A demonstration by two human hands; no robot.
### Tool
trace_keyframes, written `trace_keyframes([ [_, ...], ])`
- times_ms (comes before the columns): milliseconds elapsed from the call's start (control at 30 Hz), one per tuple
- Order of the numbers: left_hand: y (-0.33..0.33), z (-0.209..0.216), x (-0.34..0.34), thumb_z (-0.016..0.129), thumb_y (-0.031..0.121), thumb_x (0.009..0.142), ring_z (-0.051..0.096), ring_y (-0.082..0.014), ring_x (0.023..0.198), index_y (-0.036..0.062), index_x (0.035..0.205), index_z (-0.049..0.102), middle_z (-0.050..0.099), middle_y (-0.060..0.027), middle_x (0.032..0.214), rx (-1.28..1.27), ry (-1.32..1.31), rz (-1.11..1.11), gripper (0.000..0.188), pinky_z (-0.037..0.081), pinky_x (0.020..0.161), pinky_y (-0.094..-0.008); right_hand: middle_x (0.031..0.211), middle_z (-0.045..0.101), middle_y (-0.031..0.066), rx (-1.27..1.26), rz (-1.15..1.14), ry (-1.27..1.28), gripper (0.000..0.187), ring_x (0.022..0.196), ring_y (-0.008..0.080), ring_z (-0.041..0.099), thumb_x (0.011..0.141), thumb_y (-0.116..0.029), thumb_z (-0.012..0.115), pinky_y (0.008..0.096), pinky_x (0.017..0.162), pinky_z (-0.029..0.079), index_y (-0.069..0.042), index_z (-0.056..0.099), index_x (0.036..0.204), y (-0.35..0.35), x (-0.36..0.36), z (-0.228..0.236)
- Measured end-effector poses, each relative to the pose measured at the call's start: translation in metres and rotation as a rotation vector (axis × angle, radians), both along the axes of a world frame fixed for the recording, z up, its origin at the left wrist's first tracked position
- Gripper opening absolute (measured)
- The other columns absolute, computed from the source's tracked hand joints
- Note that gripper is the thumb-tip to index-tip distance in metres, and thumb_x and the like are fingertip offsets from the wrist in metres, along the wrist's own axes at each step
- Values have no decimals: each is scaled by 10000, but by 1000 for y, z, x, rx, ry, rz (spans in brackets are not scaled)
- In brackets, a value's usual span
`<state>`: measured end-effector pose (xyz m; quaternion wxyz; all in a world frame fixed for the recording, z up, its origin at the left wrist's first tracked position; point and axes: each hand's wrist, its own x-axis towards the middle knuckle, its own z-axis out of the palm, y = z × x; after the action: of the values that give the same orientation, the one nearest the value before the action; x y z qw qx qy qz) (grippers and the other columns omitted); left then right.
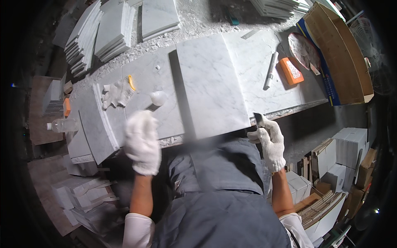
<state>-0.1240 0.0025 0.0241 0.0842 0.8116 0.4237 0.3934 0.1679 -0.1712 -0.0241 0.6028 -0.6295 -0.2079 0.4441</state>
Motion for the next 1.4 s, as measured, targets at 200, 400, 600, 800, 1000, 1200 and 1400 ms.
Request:
trace_keyframes([
  [200,-29,-27,30,675,153,968,668,-192,887,2,1253,641,693,-116,1079,-634,28,26,324,552,811,-326,1103,699,101,27,77,-26,346,901,151,686,1024,-97,614,277,819,569,35,562,1340,15,-14,-11],
  [400,-16,-32,38,651,136,975,665,-142,862,-8,1284,620,703,-115,1062,-830,-122,26,343,563,772,-299,1036,715,98,97,77,-70,374,870,134,680,1028,-153,628,260,805,561,45,564,1339,13,-20,-17],
  [600,-34,-35,30,641,211,967,719,-258,888,53,1141,693,729,-151,990,-1034,-121,-58,240,563,819,-363,1036,708,117,172,68,-108,321,850,121,673,1038,-98,595,263,782,565,26,553,1332,17,-20,-19],
  [800,-49,-27,6,658,230,888,702,-286,786,102,1060,709,691,-95,1052,-451,412,-594,221,574,729,-387,996,714,122,50,45,59,188,817,136,677,1020,-80,587,281,725,580,14,593,1183,17,-13,-11],
  [1000,-77,-58,29,631,231,916,701,-198,814,148,1006,715,693,-66,890,-515,957,-298,149,547,589,-326,1039,714,162,-2,78,-21,184,854,196,709,1034,-105,588,323,754,594,27,568,1160,19,-7,-13],
  [1200,-72,-131,39,530,274,971,710,-258,781,120,1095,706,728,-53,967,-438,472,-267,265,553,614,-336,1027,720,134,106,105,43,184,849,185,717,1022,-127,621,317,770,600,11,600,1142,14,-4,-14],
  [1400,-81,-63,20,605,286,954,668,-219,661,143,842,679,685,-53,796,-325,810,-364,196,506,539,-363,1066,712,146,63,95,86,214,905,205,723,1025,-93,594,349,827,608,35,591,1196,9,-5,-12],
])
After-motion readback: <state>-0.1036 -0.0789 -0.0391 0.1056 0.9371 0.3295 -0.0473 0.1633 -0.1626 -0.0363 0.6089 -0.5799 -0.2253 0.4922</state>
